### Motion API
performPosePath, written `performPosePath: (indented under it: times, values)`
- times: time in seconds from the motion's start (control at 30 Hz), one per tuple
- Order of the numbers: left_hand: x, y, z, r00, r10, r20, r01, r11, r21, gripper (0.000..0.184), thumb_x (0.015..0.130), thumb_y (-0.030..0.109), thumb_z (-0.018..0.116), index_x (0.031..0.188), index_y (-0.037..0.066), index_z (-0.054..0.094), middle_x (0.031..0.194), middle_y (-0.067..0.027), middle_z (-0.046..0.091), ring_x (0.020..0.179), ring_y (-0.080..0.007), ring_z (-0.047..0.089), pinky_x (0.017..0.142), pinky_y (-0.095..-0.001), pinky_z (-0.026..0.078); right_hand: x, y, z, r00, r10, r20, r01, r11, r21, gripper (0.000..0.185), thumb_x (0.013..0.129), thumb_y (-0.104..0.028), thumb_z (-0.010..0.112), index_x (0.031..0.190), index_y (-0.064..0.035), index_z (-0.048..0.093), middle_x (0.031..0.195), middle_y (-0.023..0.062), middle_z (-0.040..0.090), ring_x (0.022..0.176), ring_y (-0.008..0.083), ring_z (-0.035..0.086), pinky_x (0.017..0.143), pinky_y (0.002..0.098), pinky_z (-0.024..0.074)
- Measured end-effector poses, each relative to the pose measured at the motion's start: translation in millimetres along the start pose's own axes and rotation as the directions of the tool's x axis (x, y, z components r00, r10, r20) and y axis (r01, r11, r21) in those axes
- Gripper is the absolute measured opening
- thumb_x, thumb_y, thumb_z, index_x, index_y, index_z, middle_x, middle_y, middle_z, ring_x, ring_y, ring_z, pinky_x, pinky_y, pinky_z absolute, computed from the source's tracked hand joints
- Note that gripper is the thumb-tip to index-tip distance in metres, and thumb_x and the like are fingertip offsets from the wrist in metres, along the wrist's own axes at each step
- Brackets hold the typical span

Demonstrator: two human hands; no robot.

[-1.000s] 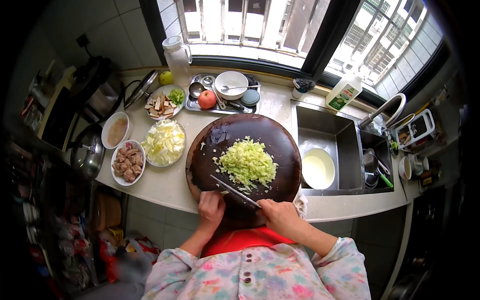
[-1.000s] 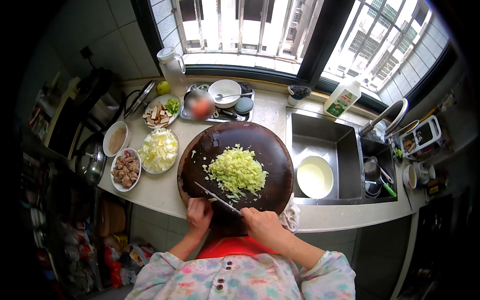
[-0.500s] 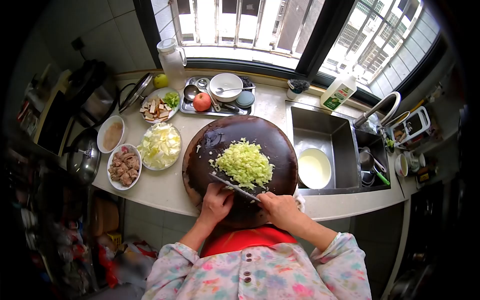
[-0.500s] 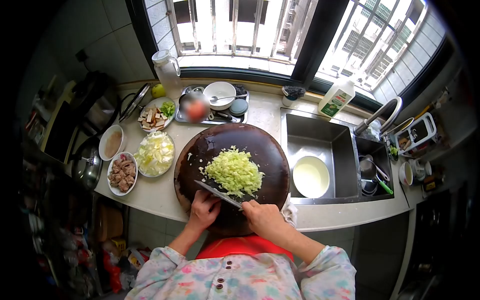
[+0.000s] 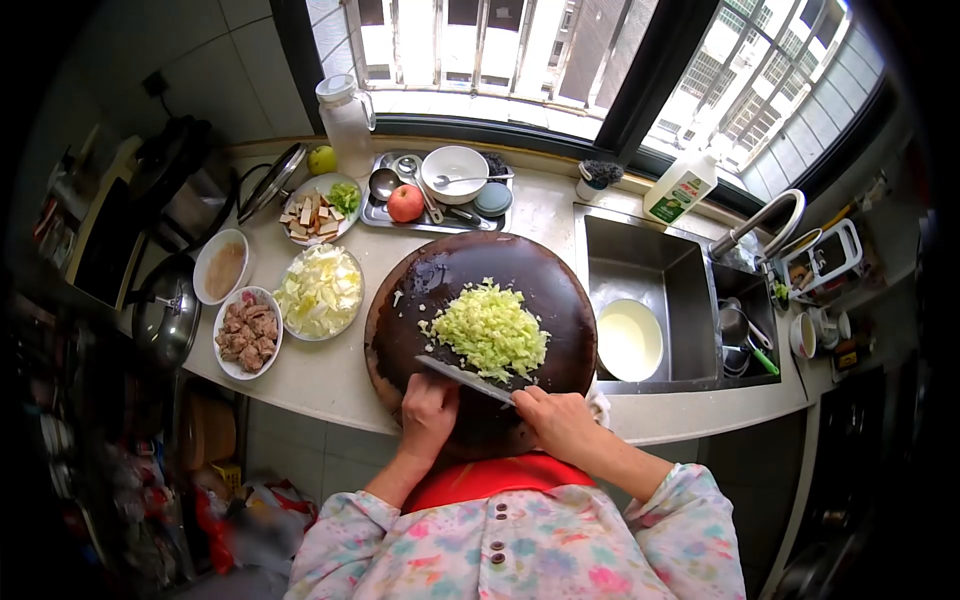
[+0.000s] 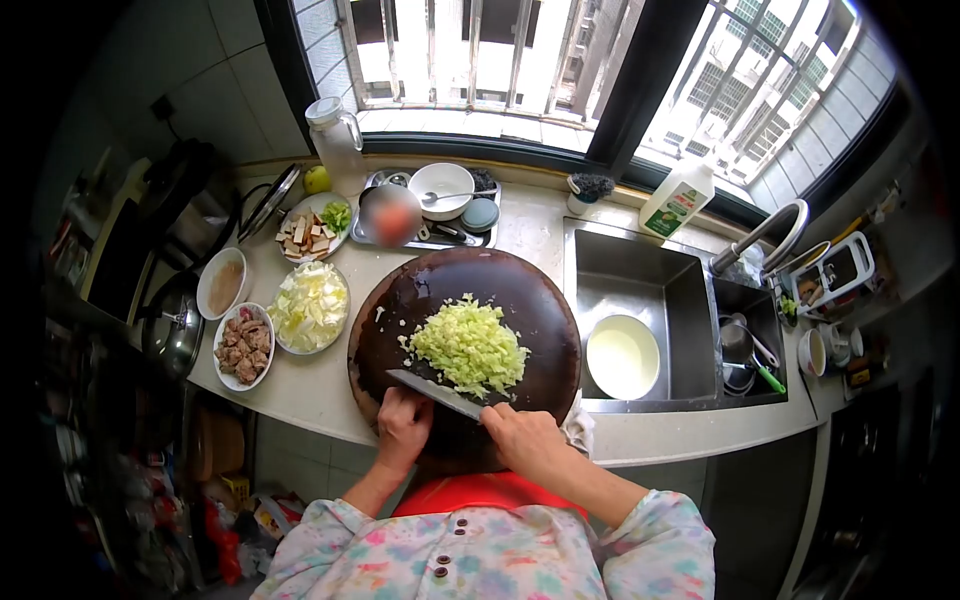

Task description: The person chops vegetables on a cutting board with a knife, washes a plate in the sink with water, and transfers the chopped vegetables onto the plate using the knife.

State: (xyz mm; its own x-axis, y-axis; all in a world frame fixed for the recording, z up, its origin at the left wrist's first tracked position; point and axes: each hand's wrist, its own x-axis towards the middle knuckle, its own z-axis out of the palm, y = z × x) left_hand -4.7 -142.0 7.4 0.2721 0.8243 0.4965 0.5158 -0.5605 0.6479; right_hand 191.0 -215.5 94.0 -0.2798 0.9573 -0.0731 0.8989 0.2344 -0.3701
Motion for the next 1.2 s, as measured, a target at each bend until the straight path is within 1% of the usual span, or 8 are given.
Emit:
performPosePath:
  times: [0.1, 0.2, 0.3, 0.5, 0.6, 0.9, 1.1, 1.2]
  values:
    - [0, 1, 2, 1.000, -0.010, -0.010, 0.010, 1.000, 0.022, 0.012, 0.066, -0.004, 0.061, 0.076, 0.002, 0.059, 0.074, -0.0138, 0.055, 0.073, -0.0337, 0.054, 0.065, -0.0422, 0.046, 5, 1, -3, 0.998, 0.046, 0.046, -0.044, 0.998, -0.036, 0.024, 0.074, -0.015, 0.063, 0.092, -0.0071, 0.050, 0.080, 0.0090, 0.056, 0.066, 0.0289, 0.059, 0.054, 0.0395, 0.0456]
    - [2, 7, 0, 0.999, -0.009, -0.030, 0.010, 1.000, 0.024, 0.013, 0.065, -0.005, 0.060, 0.075, 0.002, 0.059, 0.074, -0.0139, 0.055, 0.073, -0.0341, 0.054, 0.066, -0.0424, 0.046, -1, -8, -11, 0.999, -0.018, 0.026, 0.018, 0.999, 0.032, 0.026, 0.073, -0.013, 0.064, 0.094, -0.0071, 0.050, 0.081, 0.0088, 0.056, 0.067, 0.0283, 0.060, 0.053, 0.0388, 0.0461]
    - [0, 7, 2, 1.000, -0.002, -0.032, 0.003, 0.999, 0.035, 0.013, 0.065, -0.004, 0.060, 0.076, 0.002, 0.059, 0.077, -0.0141, 0.057, 0.075, -0.0348, 0.054, 0.067, -0.0423, 0.047, 4, -4, 2, 0.999, -0.009, 0.044, 0.012, 0.999, -0.047, 0.018, 0.075, -0.010, 0.058, 0.091, -0.0061, 0.049, 0.080, 0.0096, 0.055, 0.062, 0.0280, 0.061, 0.049, 0.0390, 0.0472]
    - [2, 15, -4, 0.998, -0.037, -0.048, 0.038, 0.999, 0.007, 0.021, 0.064, -0.004, 0.063, 0.084, 0.001, 0.062, 0.084, -0.0167, 0.058, 0.079, -0.0367, 0.054, 0.070, -0.0433, 0.046, -2, -17, -11, 0.998, -0.061, -0.002, 0.061, 0.998, 0.020, 0.017, 0.077, -0.009, 0.056, 0.091, -0.0049, 0.047, 0.078, 0.0101, 0.054, 0.059, 0.0285, 0.061, 0.047, 0.0388, 0.0459]
    - [-3, 6, 3, 0.999, -0.020, -0.045, 0.022, 0.999, 0.043, 0.020, 0.065, -0.005, 0.060, 0.084, 0.002, 0.062, 0.082, -0.0151, 0.058, 0.077, -0.0355, 0.054, 0.069, -0.0429, 0.046, 2, -9, -3, 0.998, -0.055, 0.041, 0.057, 0.998, -0.037, 0.016, 0.077, -0.008, 0.056, 0.090, -0.0045, 0.047, 0.078, 0.0106, 0.054, 0.058, 0.0289, 0.060, 0.046, 0.0393, 0.0457]
    - [-10, 3, 6, 0.999, -0.029, -0.040, 0.031, 0.998, 0.055, 0.017, 0.065, -0.004, 0.062, 0.080, 0.003, 0.062, 0.081, -0.0144, 0.057, 0.077, -0.0341, 0.054, 0.069, -0.0420, 0.046, 0, -6, 0, 0.998, -0.053, 0.041, 0.053, 0.999, 0.008, 0.021, 0.073, -0.006, 0.059, 0.089, -0.0038, 0.047, 0.080, 0.0119, 0.055, 0.061, 0.0303, 0.059, 0.049, 0.0397, 0.0467]
    - [-7, 22, -7, 0.990, -0.101, -0.104, 0.104, 0.994, 0.025, 0.021, 0.066, 0.002, 0.068, 0.086, 0.003, 0.060, 0.088, -0.0135, 0.058, 0.085, -0.0329, 0.055, 0.074, -0.0417, 0.046, -2, -2, 2, 0.994, 0.087, 0.063, -0.082, 0.994, -0.078, 0.024, 0.073, -0.013, 0.064, 0.088, -0.0064, 0.047, 0.079, 0.0099, 0.055, 0.067, 0.0299, 0.060, 0.054, 0.0411, 0.0452]
    - [-16, 15, -7, 0.983, -0.141, -0.119, 0.144, 0.989, 0.022, 0.022, 0.067, 0.000, 0.067, 0.087, 0.002, 0.057, 0.088, -0.0131, 0.058, 0.085, -0.0322, 0.056, 0.074, -0.0406, 0.046, 1, -1, -4, 0.995, 0.071, 0.077, -0.066, 0.996, -0.057, 0.022, 0.073, -0.013, 0.063, 0.088, -0.0063, 0.047, 0.079, 0.0101, 0.055, 0.066, 0.0300, 0.059, 0.054, 0.0415, 0.0450]
